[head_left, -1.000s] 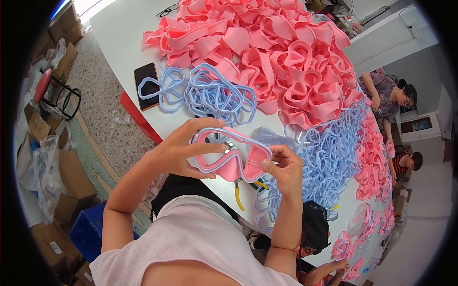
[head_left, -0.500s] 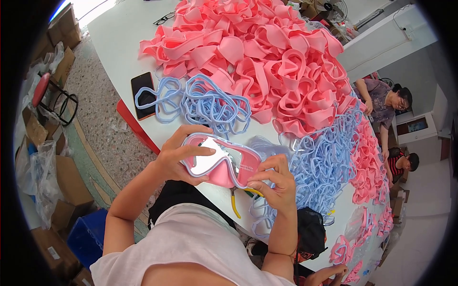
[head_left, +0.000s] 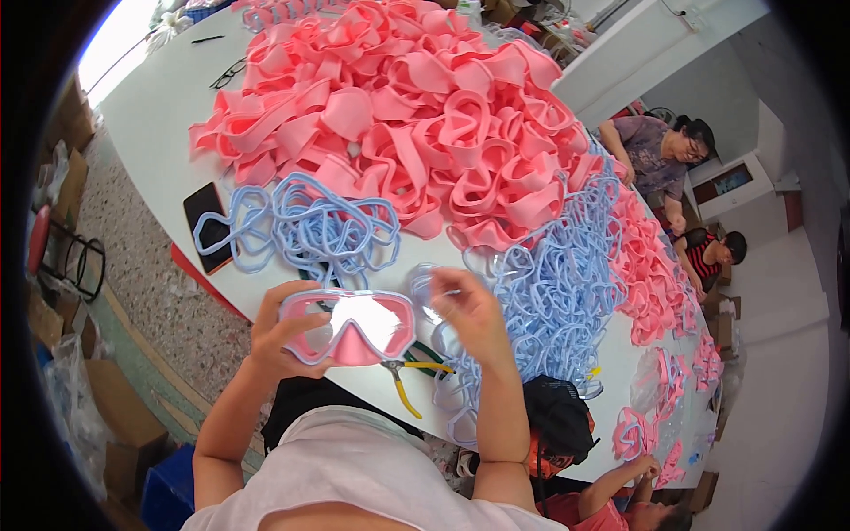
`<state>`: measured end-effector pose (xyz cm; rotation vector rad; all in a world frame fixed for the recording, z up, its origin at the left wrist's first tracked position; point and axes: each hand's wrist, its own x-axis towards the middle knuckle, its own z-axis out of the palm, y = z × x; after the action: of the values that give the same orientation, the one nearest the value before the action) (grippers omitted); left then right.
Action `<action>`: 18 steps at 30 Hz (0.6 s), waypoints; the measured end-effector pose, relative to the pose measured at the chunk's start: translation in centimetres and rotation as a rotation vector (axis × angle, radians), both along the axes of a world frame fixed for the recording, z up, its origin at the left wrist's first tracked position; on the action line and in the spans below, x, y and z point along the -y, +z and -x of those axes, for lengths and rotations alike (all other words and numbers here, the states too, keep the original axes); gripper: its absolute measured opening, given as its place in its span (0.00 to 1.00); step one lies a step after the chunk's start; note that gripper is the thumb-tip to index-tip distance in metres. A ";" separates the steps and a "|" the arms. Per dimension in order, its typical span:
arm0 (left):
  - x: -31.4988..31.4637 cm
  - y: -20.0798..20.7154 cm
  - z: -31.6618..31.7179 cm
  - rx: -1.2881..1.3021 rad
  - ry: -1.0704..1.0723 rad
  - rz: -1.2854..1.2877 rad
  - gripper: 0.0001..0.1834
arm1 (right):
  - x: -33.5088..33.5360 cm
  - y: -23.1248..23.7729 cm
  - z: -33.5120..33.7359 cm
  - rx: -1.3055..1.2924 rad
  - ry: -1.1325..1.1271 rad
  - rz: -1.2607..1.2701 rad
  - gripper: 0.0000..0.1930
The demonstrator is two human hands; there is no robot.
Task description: The recorder is assembling swim goggles by attaching the elastic head straps and adjusting the clips.
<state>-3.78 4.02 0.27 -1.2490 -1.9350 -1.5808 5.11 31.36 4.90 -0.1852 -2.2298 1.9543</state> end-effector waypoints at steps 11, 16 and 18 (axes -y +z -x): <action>0.8 -1.1 0.2 0.084 0.197 -0.059 0.27 | -9.6 -2.7 0.6 0.595 -0.551 -1.222 0.14; 1.1 -1.6 0.3 0.090 0.187 -0.085 0.27 | -10.5 -3.6 0.2 0.446 -0.588 -1.218 0.13; 1.1 -1.6 0.2 0.099 0.188 -0.092 0.28 | -10.1 -3.4 0.3 0.410 -0.638 -1.144 0.12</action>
<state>-3.97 2.92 -1.36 -0.9392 -1.9510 -1.6410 4.84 41.45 1.51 -0.9980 -2.6505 0.2161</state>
